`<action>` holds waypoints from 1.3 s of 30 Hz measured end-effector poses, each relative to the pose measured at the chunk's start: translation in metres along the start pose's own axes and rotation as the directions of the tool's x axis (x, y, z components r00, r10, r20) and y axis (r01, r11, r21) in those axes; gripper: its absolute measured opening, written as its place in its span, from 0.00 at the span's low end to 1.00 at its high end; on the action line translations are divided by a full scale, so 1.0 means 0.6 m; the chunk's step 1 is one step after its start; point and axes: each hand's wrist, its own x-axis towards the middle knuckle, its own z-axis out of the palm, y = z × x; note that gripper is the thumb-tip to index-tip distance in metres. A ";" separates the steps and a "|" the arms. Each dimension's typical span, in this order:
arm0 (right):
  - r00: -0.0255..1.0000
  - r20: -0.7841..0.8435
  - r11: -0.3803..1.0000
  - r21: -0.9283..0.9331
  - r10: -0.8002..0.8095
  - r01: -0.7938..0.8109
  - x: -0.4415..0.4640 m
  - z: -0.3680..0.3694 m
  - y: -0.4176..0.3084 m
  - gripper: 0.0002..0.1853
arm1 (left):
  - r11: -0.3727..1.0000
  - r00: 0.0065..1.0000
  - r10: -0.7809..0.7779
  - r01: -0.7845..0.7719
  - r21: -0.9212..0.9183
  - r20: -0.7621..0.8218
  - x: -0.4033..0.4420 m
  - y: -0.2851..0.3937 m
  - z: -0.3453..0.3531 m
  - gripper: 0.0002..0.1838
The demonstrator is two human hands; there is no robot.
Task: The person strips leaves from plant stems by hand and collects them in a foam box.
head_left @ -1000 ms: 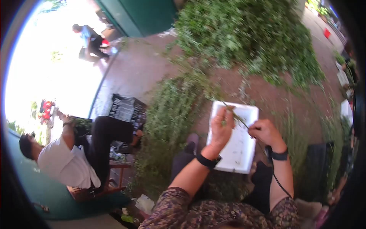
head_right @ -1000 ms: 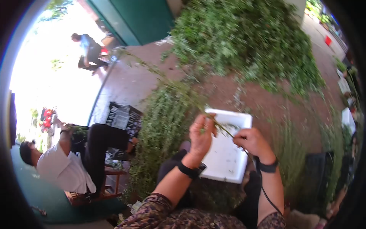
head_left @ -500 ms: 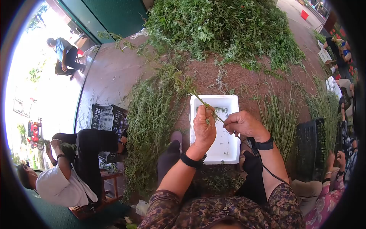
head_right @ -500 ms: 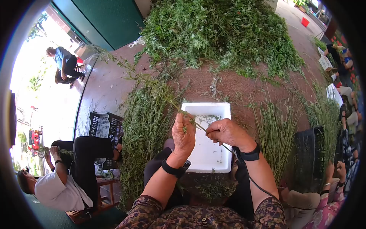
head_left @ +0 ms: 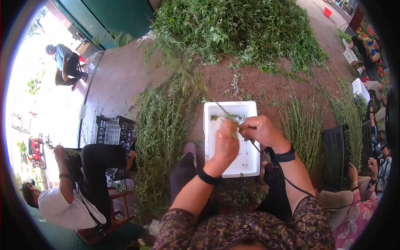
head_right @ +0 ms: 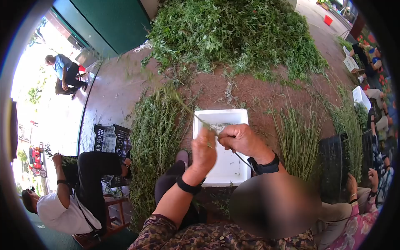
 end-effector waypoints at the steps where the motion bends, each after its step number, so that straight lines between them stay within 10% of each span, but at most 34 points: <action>1: 0.999 -0.024 0.999 0.010 -0.039 0.040 0.001 -0.001 -0.001 0.04 | 0.991 0.994 0.107 -0.105 0.083 -0.016 -0.004 0.022 0.002 0.04; 4: 0.998 -0.068 0.992 0.122 -0.016 0.024 0.005 -0.010 -0.004 0.04 | 0.998 0.999 0.022 -0.024 -0.051 -0.041 0.003 0.002 0.009 0.03; 6: 0.997 -0.071 0.996 0.086 -0.032 0.038 0.005 -0.016 -0.004 0.03 | 0.779 0.948 -0.277 0.318 -0.541 0.158 0.013 0.011 -0.016 0.06; 17: 1.000 -0.021 0.999 0.044 0.011 -0.010 0.003 -0.007 -0.002 0.03 | 0.724 0.974 -0.199 0.222 -0.653 0.111 0.031 0.037 -0.036 0.08; 21: 0.992 -0.029 0.979 -0.166 -0.125 0.118 0.003 -0.008 0.003 0.04 | 0.742 0.937 -0.348 0.288 -0.605 0.020 0.026 0.024 -0.030 0.09; 25: 0.982 -0.100 0.971 -0.193 -0.159 0.138 0.009 0.002 0.001 0.03 | 0.996 0.999 0.054 -0.053 -0.065 0.007 0.010 -0.028 -0.011 0.03; 30: 0.976 -0.183 0.989 -0.108 -0.119 0.100 0.012 0.010 -0.019 0.02 | 0.949 0.990 -0.140 0.136 -0.285 0.006 0.014 -0.003 -0.010 0.01; 34: 0.968 -0.204 0.959 -0.268 -0.149 0.091 0.009 -0.009 0.007 0.04 | 0.990 0.976 -0.130 0.138 -0.038 0.175 0.015 -0.029 -0.016 0.04; 39: 0.985 -0.132 0.973 -0.218 -0.110 0.080 0.007 -0.016 0.014 0.06 | 0.944 0.978 -0.097 0.032 0.329 0.183 0.006 -0.009 -0.020 0.36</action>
